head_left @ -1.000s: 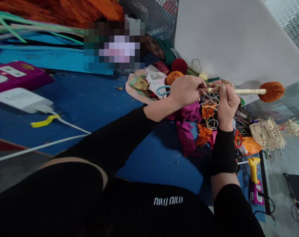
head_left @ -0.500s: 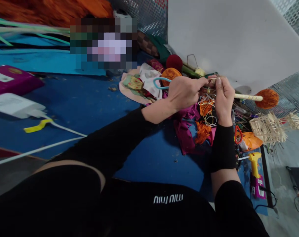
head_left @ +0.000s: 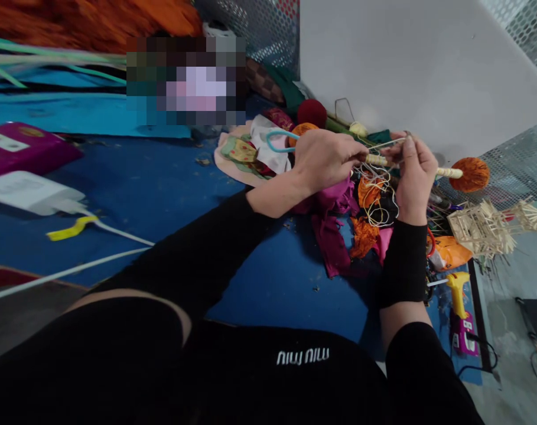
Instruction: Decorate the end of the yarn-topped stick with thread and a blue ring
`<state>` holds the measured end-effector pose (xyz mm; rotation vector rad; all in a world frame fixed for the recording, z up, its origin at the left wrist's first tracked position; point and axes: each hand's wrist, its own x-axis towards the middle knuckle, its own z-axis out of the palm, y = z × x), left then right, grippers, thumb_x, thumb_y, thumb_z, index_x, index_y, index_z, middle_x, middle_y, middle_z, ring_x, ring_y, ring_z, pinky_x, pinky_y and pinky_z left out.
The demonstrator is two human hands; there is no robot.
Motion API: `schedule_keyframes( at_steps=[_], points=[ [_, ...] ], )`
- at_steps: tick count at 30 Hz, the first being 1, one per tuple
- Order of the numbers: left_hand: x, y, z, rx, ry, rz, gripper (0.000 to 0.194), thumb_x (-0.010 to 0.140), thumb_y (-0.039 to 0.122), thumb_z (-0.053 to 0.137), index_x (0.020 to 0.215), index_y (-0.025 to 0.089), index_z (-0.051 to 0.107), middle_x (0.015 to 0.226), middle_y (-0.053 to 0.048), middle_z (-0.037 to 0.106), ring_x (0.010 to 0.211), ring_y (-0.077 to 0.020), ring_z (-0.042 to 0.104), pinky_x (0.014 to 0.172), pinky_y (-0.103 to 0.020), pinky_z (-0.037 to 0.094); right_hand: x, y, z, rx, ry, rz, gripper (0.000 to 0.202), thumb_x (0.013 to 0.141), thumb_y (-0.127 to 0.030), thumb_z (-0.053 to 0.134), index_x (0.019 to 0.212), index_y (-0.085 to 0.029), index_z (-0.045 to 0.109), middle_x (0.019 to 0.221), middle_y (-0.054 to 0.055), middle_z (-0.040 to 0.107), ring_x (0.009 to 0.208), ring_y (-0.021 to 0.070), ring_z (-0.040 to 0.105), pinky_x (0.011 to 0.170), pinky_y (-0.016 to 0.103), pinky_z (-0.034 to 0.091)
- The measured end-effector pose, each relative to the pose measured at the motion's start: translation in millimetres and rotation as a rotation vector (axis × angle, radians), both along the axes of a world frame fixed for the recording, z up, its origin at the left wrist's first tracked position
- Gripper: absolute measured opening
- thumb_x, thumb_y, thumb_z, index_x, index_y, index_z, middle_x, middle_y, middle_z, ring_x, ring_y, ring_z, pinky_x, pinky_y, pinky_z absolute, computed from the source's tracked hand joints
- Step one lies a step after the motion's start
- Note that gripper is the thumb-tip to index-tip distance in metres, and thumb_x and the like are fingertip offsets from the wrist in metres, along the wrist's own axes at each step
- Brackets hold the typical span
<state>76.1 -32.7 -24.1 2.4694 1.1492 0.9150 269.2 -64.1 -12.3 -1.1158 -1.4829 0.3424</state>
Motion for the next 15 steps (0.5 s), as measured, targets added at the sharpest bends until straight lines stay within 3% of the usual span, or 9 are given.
schedule_keyframes(
  at_steps=[3, 7, 11, 15],
  points=[
    [-10.7, 5.9, 7.7, -0.024, -0.063, 0.082, 0.033, 0.093, 0.034, 0.063, 0.119, 0.029, 0.082, 0.118, -0.004, 0.081, 0.111, -0.0284, 0.071, 0.083, -0.037, 0.044, 20.3, -16.3, 17.1, -0.077, 0.154, 0.025, 0.034, 0.091, -0.056, 0.062, 0.080, -0.023, 0.063, 0.081, -0.003, 0.067, 0.051, 0.0060, 0.049, 0.050, 0.025, 0.045],
    [-30.1, 14.5, 20.4, -0.106, -0.161, 0.179, 0.030, 0.086, 0.030, 0.072, 0.113, 0.029, 0.085, 0.107, -0.002, 0.083, 0.104, -0.0272, 0.071, 0.089, -0.038, 0.047, 67.3, -45.7, 35.7, -0.201, 0.200, 0.027, 0.033, 0.079, -0.051, 0.074, 0.070, -0.023, 0.060, 0.079, -0.002, 0.070, 0.041, 0.0021, 0.032, 0.039, 0.023, 0.026],
    [-51.8, 25.2, 26.3, -0.181, -0.204, 0.170, 0.028, 0.084, 0.027, 0.074, 0.110, 0.024, 0.084, 0.098, 0.003, 0.083, 0.099, -0.0214, 0.070, 0.096, -0.037, 0.050, 121.4, -67.7, 38.3, -0.077, 0.282, -0.125, 0.030, 0.070, -0.049, 0.082, 0.063, -0.026, 0.064, 0.075, 0.000, 0.067, 0.041, 0.0016, 0.026, 0.038, 0.027, 0.016],
    [-70.7, 35.2, 23.6, -0.245, -0.246, 0.071, 0.030, 0.076, 0.027, 0.072, 0.101, 0.019, 0.084, 0.083, 0.006, 0.080, 0.088, -0.0148, 0.068, 0.090, -0.030, 0.053, 154.3, -73.2, 33.5, 0.110, 0.395, -0.385, 0.032, 0.067, -0.050, 0.084, 0.065, -0.027, 0.062, 0.078, -0.001, 0.063, 0.046, 0.0023, 0.028, 0.040, 0.026, 0.024]
  ],
)
